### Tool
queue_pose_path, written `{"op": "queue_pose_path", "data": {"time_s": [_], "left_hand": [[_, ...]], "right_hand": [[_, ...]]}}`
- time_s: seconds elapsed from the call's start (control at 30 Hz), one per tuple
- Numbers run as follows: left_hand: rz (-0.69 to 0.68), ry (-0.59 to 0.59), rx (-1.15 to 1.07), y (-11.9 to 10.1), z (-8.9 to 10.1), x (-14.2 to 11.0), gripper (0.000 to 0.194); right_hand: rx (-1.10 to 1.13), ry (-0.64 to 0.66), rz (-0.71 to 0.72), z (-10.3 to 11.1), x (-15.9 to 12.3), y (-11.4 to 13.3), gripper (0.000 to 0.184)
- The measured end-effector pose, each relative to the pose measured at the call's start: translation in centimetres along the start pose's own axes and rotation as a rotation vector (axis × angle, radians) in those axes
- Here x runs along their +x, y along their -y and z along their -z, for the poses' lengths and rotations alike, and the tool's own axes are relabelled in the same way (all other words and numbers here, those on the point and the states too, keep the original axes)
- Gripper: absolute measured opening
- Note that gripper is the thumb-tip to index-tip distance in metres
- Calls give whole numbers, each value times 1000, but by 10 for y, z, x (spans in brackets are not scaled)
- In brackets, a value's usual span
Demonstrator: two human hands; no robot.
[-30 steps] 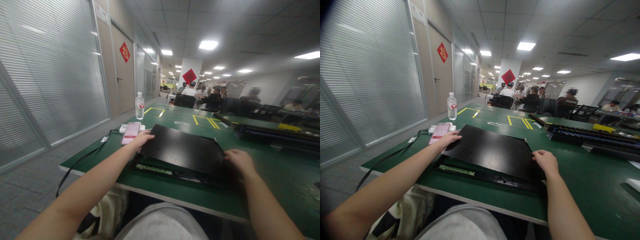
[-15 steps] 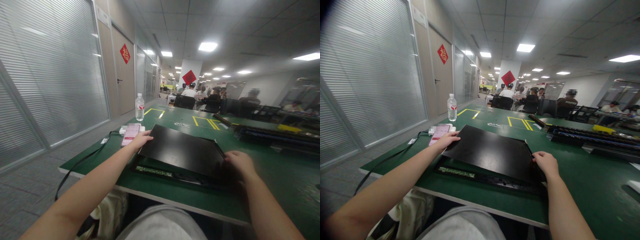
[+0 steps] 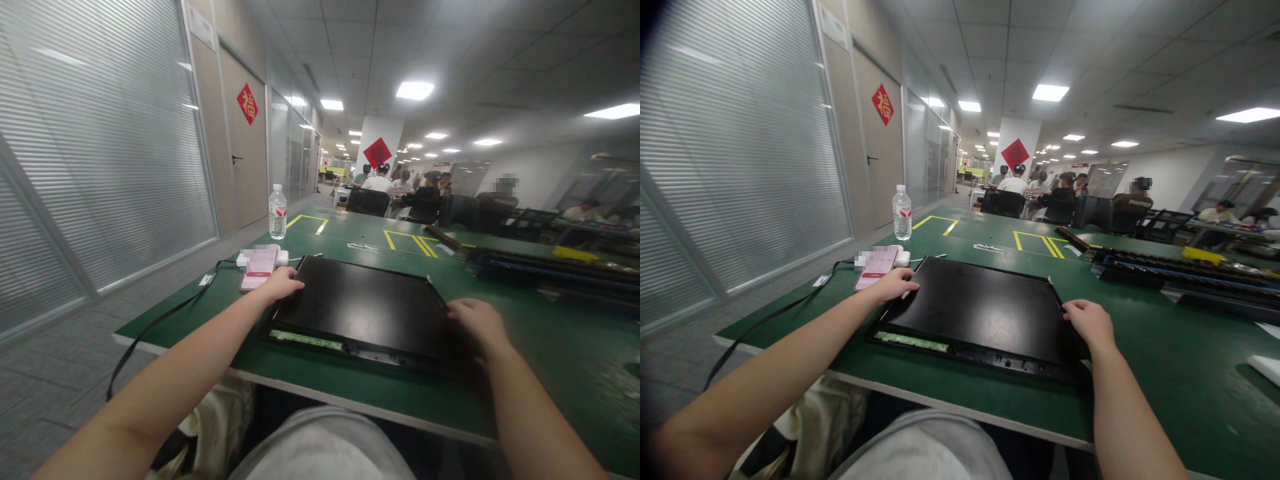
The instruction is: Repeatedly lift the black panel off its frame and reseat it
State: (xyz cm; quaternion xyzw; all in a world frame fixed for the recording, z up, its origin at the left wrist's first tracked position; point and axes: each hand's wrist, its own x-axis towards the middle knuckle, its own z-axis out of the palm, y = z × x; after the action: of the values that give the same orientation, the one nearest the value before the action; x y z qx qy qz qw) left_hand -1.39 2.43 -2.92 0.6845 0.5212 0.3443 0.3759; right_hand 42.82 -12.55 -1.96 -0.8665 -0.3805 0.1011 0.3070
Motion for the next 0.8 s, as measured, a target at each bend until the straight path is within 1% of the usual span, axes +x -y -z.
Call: {"op": "queue_pose_path", "data": {"time_s": [0.2, 0.33, 0.47, 0.63, 0.7, 0.8], "left_hand": [[-28, 0, 100, 3, -1, 2, 10], [-41, 16, 166, 4, 0, 5, 10], [-82, -1, 258, 4, 2, 5, 19], [-168, -5, 386, 4, 3, 4, 35], [-181, -17, 427, 4, 3, 4, 37], [-182, -23, 419, 5, 3, 4, 35]], "right_hand": [[7, -9, 13, -2, 2, -3, 29], [7, -14, 21, -2, 1, -2, 27], [19, -37, 39, -3, 2, -3, 25], [11, -19, 24, -3, 3, -4, 25], [7, -19, 30, -3, 2, -4, 25], [1, -24, 38, -2, 1, -3, 26]]}}
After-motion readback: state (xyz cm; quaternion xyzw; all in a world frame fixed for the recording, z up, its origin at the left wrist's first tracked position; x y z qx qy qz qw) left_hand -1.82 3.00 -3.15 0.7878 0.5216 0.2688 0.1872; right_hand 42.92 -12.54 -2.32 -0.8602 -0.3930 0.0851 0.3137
